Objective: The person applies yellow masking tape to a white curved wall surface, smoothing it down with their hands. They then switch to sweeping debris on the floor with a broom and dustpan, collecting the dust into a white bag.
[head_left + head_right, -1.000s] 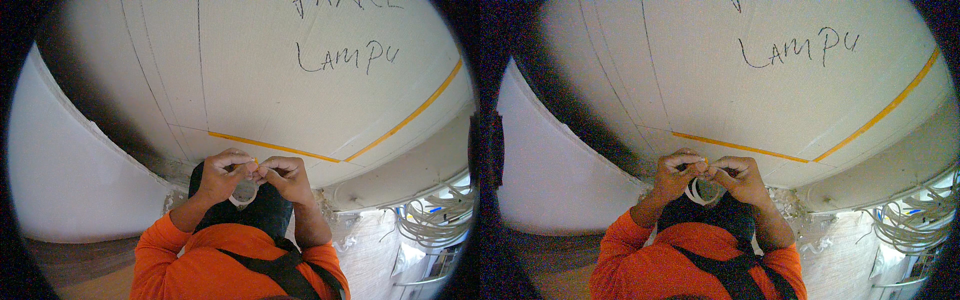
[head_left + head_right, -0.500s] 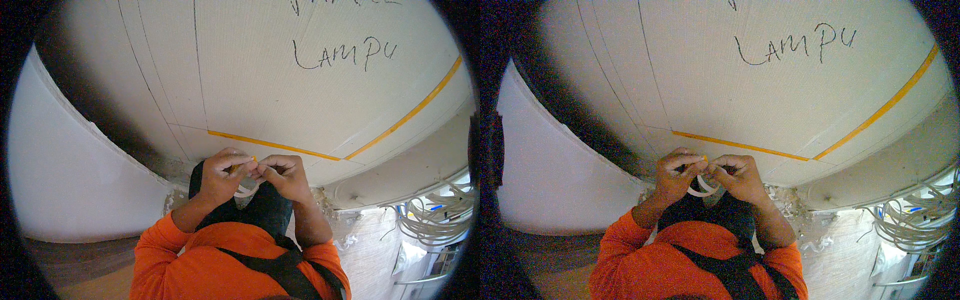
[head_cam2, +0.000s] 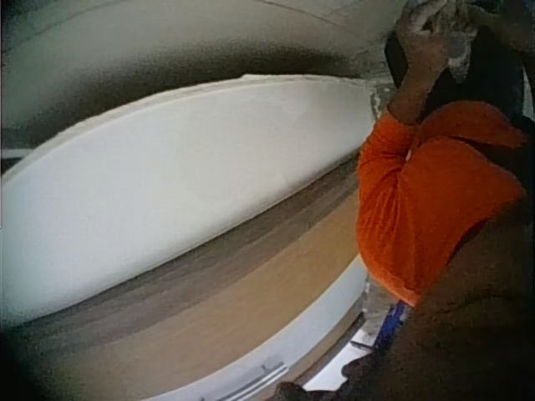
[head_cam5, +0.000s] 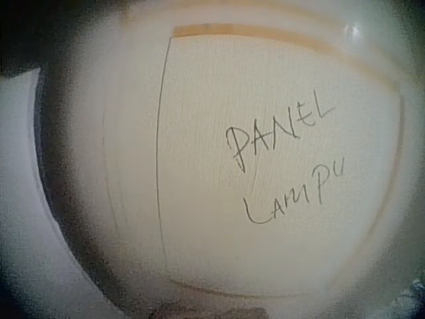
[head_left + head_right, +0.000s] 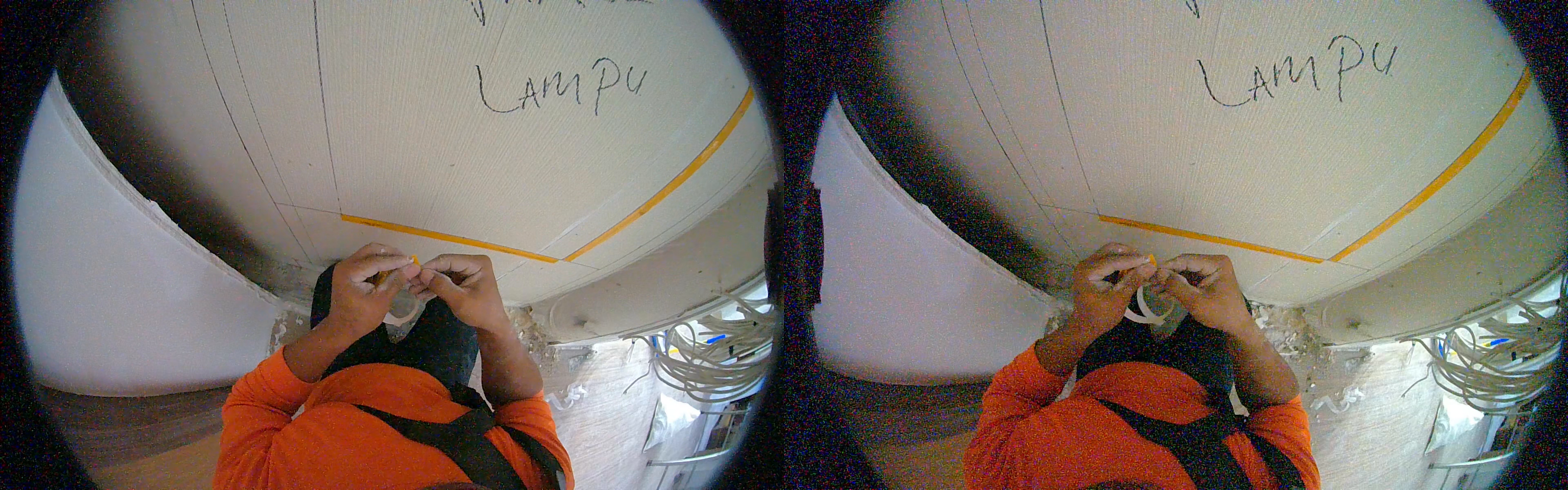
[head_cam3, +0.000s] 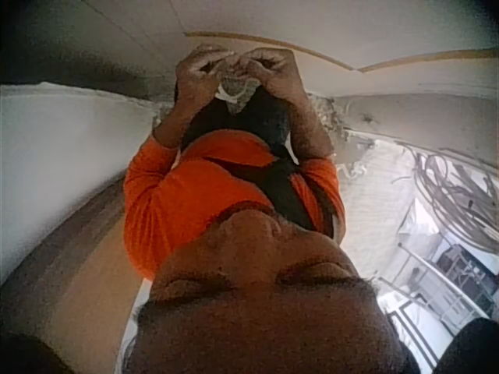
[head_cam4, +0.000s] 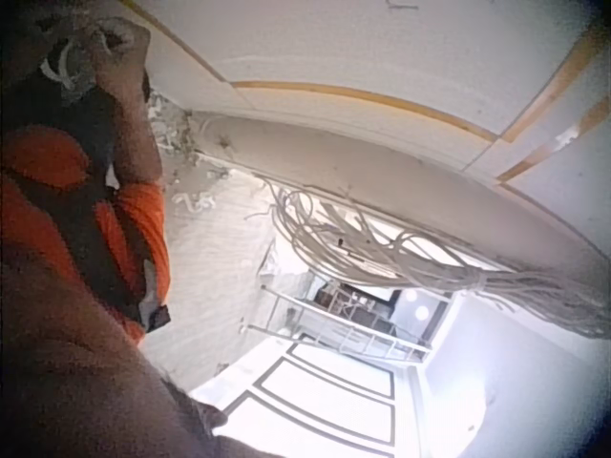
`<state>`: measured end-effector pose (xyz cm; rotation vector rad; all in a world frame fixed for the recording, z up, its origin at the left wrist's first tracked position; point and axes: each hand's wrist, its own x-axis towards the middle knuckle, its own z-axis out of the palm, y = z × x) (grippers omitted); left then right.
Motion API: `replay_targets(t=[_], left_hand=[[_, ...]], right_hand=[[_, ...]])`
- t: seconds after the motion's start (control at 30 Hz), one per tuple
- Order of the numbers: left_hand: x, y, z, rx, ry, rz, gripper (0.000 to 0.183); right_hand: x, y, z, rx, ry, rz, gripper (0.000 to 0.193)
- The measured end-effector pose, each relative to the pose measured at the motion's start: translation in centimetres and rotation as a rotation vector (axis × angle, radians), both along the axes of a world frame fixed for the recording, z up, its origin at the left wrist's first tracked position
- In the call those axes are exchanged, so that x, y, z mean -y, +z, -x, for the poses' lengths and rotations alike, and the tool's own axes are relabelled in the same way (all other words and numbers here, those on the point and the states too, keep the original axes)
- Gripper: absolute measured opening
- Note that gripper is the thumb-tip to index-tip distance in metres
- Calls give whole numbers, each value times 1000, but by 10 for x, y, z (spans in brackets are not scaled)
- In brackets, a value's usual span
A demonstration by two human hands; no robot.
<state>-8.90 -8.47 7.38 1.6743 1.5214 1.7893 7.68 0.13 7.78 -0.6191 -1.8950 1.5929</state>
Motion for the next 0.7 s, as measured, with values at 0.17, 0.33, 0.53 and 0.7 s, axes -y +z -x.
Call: replay_targets(t=[0.17,0.33,0.53,0.7], left_hand=[[-1,-5,2,34,-18,26,12],[1,-4,2,101,-23,73,14],[2,-6,6,131,-30,105,15],[3,-3,6,179,-48,149,15]], right_hand=[[1,-2,1,-34,3,89,12],[0,-4,4,-43,19,93,12],[1,-1,6,-25,38,52,16],[3,5,8,-20,33,65,15]])
